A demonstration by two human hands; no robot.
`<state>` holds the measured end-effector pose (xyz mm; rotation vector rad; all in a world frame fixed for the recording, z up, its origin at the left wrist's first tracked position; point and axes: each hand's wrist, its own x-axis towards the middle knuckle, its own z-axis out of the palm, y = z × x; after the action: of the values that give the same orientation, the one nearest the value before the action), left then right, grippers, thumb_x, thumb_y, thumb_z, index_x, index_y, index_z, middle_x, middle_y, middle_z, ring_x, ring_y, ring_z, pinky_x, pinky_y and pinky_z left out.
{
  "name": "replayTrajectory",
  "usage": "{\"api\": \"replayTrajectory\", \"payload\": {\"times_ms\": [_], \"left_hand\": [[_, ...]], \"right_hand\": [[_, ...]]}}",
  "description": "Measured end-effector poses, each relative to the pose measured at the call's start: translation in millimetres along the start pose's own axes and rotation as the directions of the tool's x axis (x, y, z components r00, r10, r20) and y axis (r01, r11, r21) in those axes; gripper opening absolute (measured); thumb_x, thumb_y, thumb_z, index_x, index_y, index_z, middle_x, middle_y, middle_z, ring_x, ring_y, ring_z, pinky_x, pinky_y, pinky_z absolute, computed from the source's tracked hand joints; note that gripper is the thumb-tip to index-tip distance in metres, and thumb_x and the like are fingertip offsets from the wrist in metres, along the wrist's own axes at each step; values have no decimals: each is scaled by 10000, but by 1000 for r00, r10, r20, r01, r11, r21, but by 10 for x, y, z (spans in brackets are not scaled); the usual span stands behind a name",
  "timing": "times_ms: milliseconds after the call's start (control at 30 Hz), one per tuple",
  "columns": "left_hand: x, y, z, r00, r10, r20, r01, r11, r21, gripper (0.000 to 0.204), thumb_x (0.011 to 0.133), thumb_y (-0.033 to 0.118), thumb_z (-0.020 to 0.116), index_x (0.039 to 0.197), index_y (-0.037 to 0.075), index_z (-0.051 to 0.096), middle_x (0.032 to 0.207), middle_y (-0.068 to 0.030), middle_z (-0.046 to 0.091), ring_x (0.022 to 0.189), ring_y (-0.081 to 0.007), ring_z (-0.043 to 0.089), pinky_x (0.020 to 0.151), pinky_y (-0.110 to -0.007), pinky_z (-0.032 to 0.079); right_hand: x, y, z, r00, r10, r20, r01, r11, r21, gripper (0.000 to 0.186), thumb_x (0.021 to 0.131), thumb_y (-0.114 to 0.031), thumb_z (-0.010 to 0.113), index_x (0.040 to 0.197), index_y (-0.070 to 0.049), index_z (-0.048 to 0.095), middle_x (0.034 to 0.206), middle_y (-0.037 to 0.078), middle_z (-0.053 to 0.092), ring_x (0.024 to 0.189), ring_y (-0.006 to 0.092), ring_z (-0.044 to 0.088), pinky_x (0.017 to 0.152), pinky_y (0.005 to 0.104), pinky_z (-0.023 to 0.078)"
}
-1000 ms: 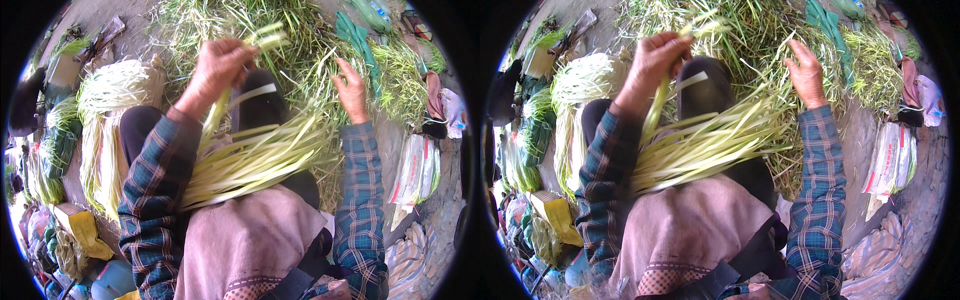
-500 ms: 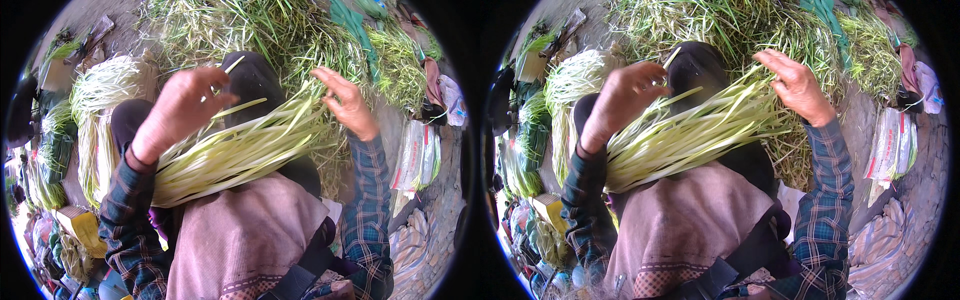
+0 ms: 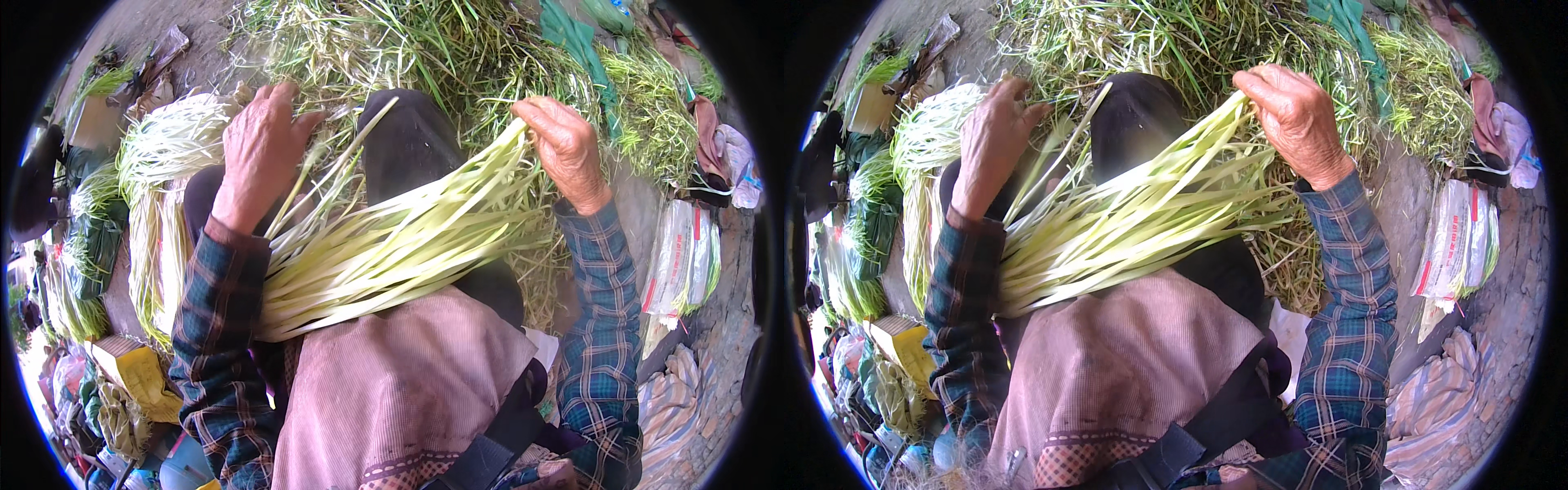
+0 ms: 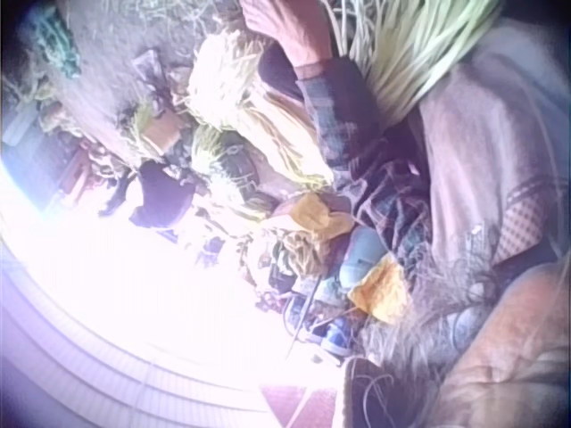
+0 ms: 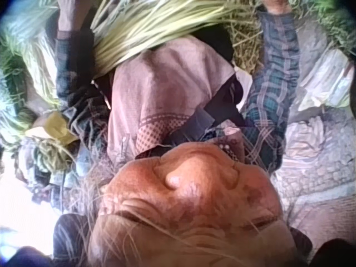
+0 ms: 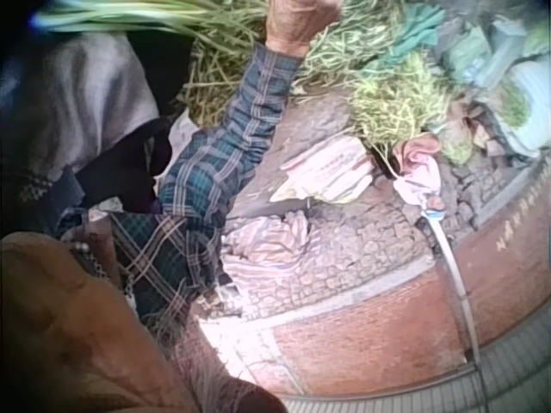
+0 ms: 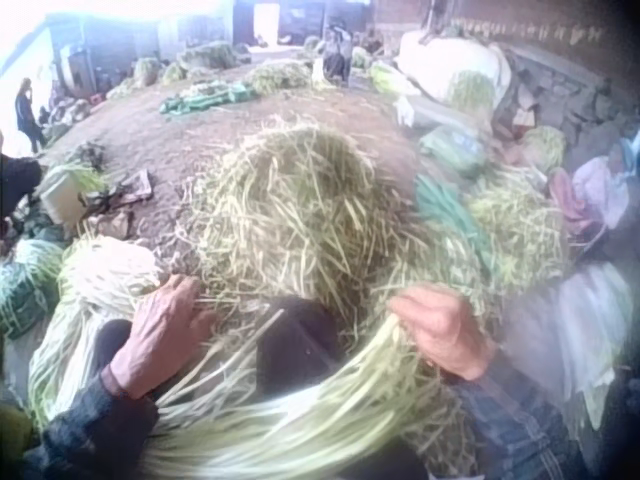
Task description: The person sits on the ground and processes long, pale plant stalks by hand. They gather stalks, align them, and tie them into bundles using thin strips, then place the finished bundles aside.
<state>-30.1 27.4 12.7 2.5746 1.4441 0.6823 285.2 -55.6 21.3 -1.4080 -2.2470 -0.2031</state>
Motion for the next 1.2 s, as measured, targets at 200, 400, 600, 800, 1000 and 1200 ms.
{"api": "replayTrajectory", "payload": {"times_ms": [200,400,600,800,1000,1200], "left_hand": [[-158,540,20,878,362,314,-97,776,-624,391,772,359,695,949,14,642,771,-81,645,611,-159,606,568,-289,522],[-192,588,32,793,51,607,528,440,-727,230,826,226,682,857,1,649,669,26,570,582,-25,474,516,-195,388],[-231,448,100,856,-6,517,484,359,-798,262,843,241,652,809,-18,645,586,-2,565,519,-37,491,467,-213,389],[-217,452,115,835,-20,549,535,258,-804,294,889,250,592,818,-34,617,617,-25,594,527,-61,537,463,-211,425],[-181,450,94,791,-8,611,602,188,-776,304,909,260,558,825,-26,619,665,-51,623,552,-84,574,492,-220,463],[-214,419,112,783,-39,620,620,125,-775,280,906,235,558,818,-24,619,662,-54,624,520,-83,566,457,-211,443]], "right_hand": [[309,-8,69,986,-45,-163,52,998,36,267,715,38,628,962,-57,661,892,91,662,805,246,646,682,299,524],[268,164,137,993,107,-48,-106,994,24,248,764,10,620,1001,-50,662,933,104,676,799,204,668,697,278,549],[-57,417,29,951,290,-109,-279,954,112,261,776,29,616,1031,-18,643,936,127,674,812,223,667,705,274,552],[-97,200,-154,970,231,-72,-241,947,-214,293,752,0,664,1042,-12,630,1002,128,651,929,249,621,814,325,510],[183,-528,18,989,-119,-85,133,973,187,259,729,-115,710,965,-35,639,969,94,645,887,224,593,814,361,484],[232,-829,-3,971,-233,60,221,962,160,263,714,-241,719,833,-33,611,845,67,628,789,218,577,861,435,403]]}}
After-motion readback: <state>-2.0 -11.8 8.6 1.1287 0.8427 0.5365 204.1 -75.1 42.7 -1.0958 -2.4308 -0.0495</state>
